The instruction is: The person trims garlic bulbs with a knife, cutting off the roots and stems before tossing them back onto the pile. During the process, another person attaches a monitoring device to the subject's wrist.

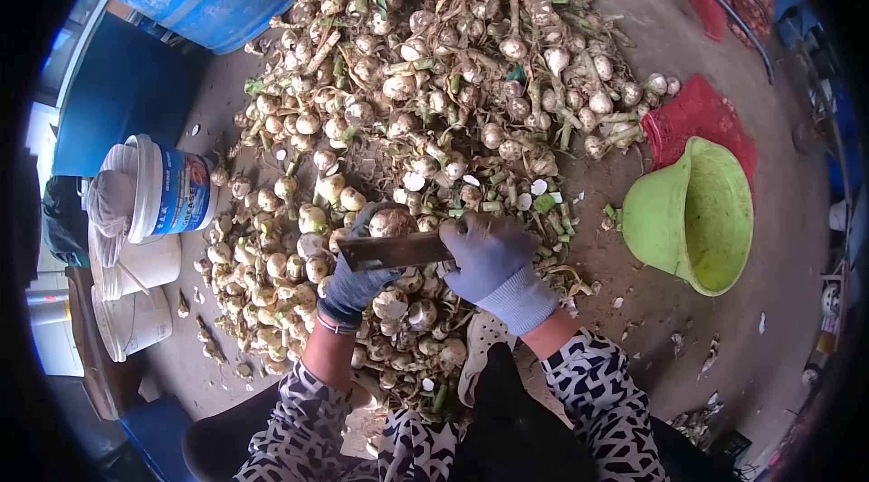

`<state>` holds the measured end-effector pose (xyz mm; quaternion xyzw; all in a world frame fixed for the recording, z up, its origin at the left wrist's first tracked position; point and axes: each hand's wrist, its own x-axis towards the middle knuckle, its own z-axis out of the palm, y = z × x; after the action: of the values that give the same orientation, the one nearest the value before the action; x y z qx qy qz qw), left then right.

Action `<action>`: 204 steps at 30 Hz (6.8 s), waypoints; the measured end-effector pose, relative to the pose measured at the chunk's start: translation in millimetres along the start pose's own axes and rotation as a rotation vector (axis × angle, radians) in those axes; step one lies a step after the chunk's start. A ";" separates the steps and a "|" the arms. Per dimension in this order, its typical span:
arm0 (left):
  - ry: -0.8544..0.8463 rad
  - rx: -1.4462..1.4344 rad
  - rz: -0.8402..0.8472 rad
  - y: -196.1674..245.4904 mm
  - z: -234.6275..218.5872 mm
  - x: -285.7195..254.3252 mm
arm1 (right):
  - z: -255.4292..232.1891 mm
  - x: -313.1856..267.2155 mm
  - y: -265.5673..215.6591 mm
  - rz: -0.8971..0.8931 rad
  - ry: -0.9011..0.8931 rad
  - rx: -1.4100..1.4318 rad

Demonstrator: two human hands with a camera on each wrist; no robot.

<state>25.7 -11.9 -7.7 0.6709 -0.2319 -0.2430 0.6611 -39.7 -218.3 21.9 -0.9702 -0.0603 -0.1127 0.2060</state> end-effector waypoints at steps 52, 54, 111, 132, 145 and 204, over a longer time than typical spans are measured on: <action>-0.001 0.484 -0.173 -75.7 0.0 82.7 | 53.2 -28.7 48.2 0.519 0.158 0.451; -0.038 0.317 -0.132 -55.4 9.2 66.0 | 46.3 -16.9 46.1 0.405 0.349 0.456; 0.488 0.304 -0.736 -120.6 -6.5 192.9 | 113.1 -79.6 63.4 0.615 -0.034 0.514; -0.002 0.117 0.087 -19.4 16.8 34.8 | -6.1 -4.1 17.1 0.040 -0.096 -0.155; -0.220 0.662 0.015 17.5 40.9 15.4 | 69.1 -63.0 21.3 1.029 0.160 1.595; -0.105 -0.131 -0.107 26.6 19.0 -0.3 | 40.8 -18.4 34.6 0.453 -0.170 1.113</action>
<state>13.7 -26.9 18.7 0.6241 -0.2138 -0.3273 0.6765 -44.0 -234.1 -32.2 -0.7111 0.0814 0.0602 0.6958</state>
